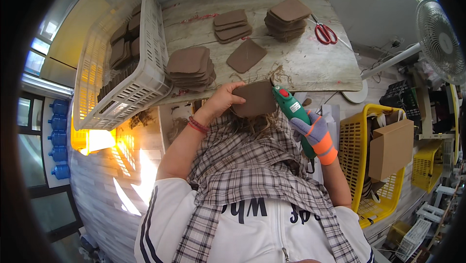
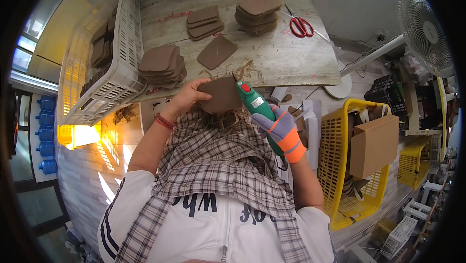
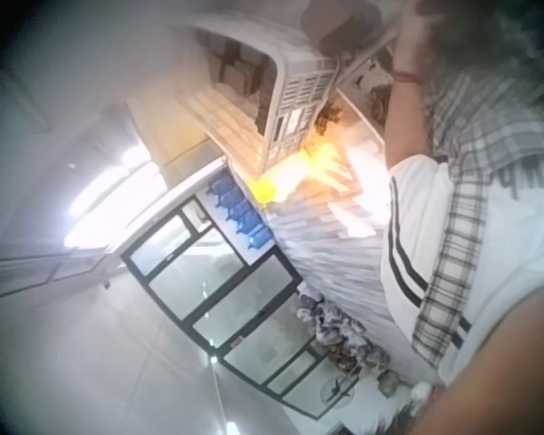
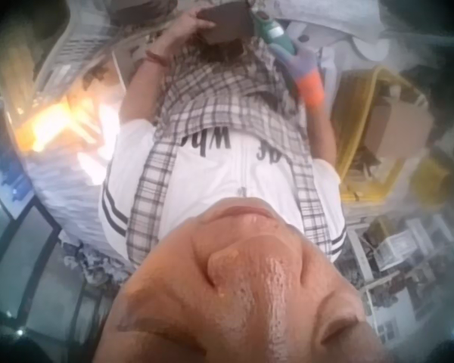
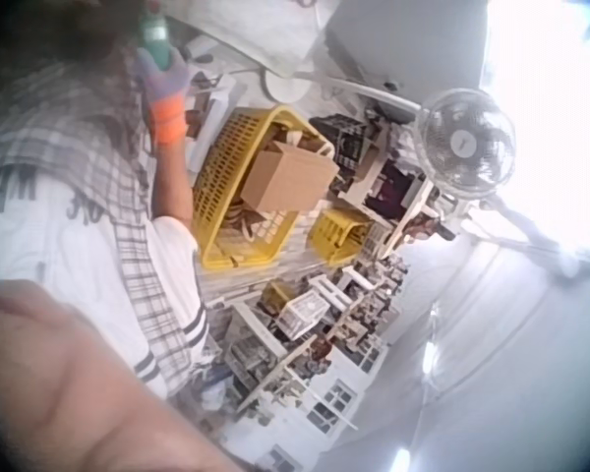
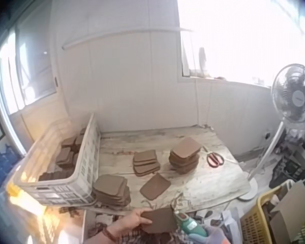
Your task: The person uses a rotary tool to trim the edges of small brown rectangular craft pieces. They handle each piece individually, rotating it to smooth the perimeter, then place the finished pieces into a white plastic basket. The process is repeated for multiple pieces.
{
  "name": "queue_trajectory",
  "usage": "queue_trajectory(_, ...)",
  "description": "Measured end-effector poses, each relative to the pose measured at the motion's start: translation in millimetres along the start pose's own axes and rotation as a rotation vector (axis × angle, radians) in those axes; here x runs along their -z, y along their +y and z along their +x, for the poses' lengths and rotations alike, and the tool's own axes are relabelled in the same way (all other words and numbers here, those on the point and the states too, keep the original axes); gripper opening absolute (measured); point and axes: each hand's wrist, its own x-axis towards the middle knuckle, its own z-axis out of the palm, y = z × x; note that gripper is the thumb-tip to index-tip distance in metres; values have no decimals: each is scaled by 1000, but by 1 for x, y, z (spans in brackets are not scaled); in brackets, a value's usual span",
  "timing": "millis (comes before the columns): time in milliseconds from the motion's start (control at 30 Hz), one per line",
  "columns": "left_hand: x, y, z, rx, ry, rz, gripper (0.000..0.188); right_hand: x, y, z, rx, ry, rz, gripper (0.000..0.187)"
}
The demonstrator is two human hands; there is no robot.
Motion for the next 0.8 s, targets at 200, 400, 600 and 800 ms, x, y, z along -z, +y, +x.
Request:
queue_trajectory(200,20,14,6,-202,2,252,23,9,-2,-5,-51,-72,-12,33)
queue_trajectory(400,17,20,1,-217,65,-18,15,10,-2,-8,-61,-138,-86,33)
queue_trajectory(600,16,16,5,-173,20,10,16,8,0,-8,-37,-127,-149,35)
queue_trajectory(800,11,12,6,-144,-24,104,17,2,-3,-10,-44,-107,-166,37)
